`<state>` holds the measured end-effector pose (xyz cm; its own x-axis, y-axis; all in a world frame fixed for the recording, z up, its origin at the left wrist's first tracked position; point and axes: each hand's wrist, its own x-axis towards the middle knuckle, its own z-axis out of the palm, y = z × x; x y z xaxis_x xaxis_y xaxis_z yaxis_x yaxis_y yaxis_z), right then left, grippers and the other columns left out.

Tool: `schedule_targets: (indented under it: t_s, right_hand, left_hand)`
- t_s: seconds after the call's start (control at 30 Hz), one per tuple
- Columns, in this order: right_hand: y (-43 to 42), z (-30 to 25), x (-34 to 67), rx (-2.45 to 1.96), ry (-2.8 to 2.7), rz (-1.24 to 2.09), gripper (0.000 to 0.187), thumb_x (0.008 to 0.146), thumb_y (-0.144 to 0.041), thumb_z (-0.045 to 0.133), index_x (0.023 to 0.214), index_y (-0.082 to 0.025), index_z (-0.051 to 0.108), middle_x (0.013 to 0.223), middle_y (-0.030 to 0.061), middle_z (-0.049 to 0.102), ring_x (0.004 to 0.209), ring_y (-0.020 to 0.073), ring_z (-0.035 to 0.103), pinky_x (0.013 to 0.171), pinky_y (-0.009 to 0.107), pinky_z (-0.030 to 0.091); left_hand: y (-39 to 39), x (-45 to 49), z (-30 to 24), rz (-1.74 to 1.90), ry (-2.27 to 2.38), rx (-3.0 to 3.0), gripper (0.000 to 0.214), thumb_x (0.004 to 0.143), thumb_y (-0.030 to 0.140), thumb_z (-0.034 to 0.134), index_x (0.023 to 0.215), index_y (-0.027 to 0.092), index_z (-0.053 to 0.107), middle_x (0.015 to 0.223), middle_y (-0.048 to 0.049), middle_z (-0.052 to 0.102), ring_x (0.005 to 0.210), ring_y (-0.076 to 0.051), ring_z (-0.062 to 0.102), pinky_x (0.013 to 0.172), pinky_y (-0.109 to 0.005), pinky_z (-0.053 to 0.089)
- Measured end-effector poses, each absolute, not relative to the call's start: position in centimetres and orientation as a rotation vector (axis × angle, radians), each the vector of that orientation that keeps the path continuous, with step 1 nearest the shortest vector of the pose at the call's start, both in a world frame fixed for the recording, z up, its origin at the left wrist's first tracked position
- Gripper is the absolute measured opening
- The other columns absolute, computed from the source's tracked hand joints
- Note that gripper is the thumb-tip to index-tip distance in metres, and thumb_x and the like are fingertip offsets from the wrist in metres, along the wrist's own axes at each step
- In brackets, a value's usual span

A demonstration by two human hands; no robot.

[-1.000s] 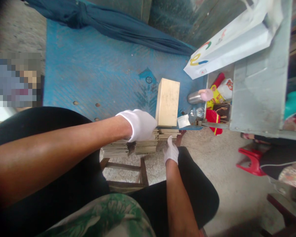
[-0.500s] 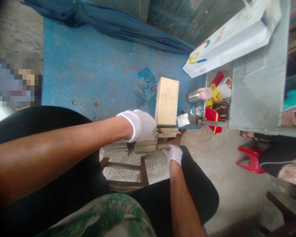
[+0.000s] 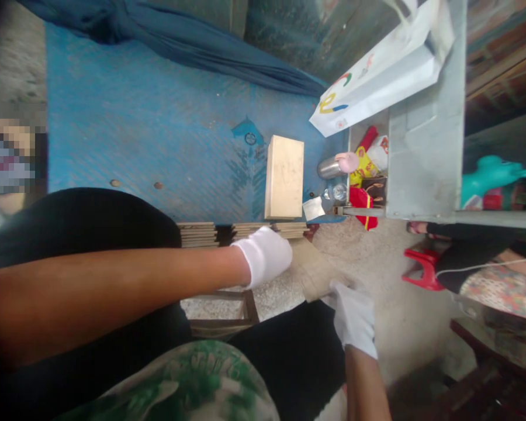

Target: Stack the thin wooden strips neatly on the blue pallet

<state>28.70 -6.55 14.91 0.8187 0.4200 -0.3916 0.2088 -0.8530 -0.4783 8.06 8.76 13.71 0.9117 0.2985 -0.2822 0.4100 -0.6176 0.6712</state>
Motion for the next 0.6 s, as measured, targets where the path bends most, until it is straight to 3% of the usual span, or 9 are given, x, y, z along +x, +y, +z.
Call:
schedule_targets:
  t_s: [0.1, 0.23, 0.33, 0.4, 0.53, 0.6]
  right_hand:
    - [-6.3, 19.6, 27.8, -2.478, -0.323, 0.734, 0.042, 0.054, -0.031, 0.08, 0.089, -0.013, 0.067, 0.071, 0.0048, 0.068, 0.066, 0.0214, 0.066, 0.054, 0.028, 0.054]
    - [-6.0, 23.6, 26.3, -2.433, -0.327, 0.791, 0.038, 0.049, -0.031, 0.083, 0.078, -0.017, 0.065, 0.068, 0.0035, 0.064, 0.055, 0.018, 0.062, 0.042, 0.025, 0.049]
    - [-5.4, 24.9, 25.8, -2.439, -0.317, 0.756, 0.036, 0.043, -0.029, 0.085, 0.068, -0.019, 0.061, 0.061, -0.0001, 0.058, 0.044, 0.0129, 0.053, 0.035, 0.023, 0.044]
    - [-4.7, 25.0, 25.7, -2.412, -0.302, 0.74, 0.035, 0.046, -0.032, 0.085, 0.069, -0.02, 0.06, 0.057, -0.003, 0.052, 0.043, 0.0116, 0.05, 0.035, 0.023, 0.043]
    - [-3.2, 23.1, 25.6, -2.237, -0.353, 0.789, 0.044, 0.07, -0.051, 0.071, 0.102, -0.024, 0.063, 0.076, 0.0015, 0.064, 0.071, 0.02, 0.066, 0.062, 0.033, 0.057]
    - [-2.8, 21.1, 25.3, -2.213, -0.455, 0.749, 0.06, 0.069, -0.053, 0.072, 0.121, -0.026, 0.056, 0.1, 0.0048, 0.067, 0.091, 0.0232, 0.066, 0.078, 0.039, 0.056]
  left_hand:
    - [6.4, 8.7, 14.5, -0.058, 0.418, 2.348, 0.026, 0.082, 0.009, 0.051, 0.098, 0.001, 0.07, 0.083, -0.0252, 0.069, 0.073, -0.031, 0.067, 0.06, -0.039, 0.049]
    - [4.5, 9.3, 15.0, 0.061, 0.357, 2.39, 0.052, 0.083, 0.028, 0.059, 0.124, -0.005, 0.056, 0.093, -0.0285, 0.067, 0.078, -0.034, 0.067, 0.059, -0.042, 0.051]
    - [4.1, 9.5, 15.3, 0.234, 0.346, 2.463, 0.046, 0.089, 0.014, 0.042, 0.128, -0.009, 0.051, 0.086, -0.0265, 0.067, 0.075, -0.033, 0.068, 0.057, -0.044, 0.052]
    - [4.3, 9.5, 15.5, 0.285, 0.345, 2.462, 0.043, 0.086, 0.006, 0.035, 0.12, -0.008, 0.058, 0.079, -0.0241, 0.067, 0.07, -0.032, 0.068, 0.055, -0.043, 0.051]
    - [6.3, 8.8, 15.8, 0.165, 0.477, 2.266, 0.03, 0.083, 0.017, 0.046, 0.096, 0.002, 0.07, 0.075, -0.0208, 0.067, 0.067, -0.031, 0.068, 0.051, -0.038, 0.05]
    - [7.7, 8.5, 15.9, 0.129, 0.539, 2.208, 0.028, 0.084, 0.023, 0.049, 0.089, 0.006, 0.072, 0.074, -0.0192, 0.068, 0.069, -0.03, 0.068, 0.053, -0.036, 0.049]
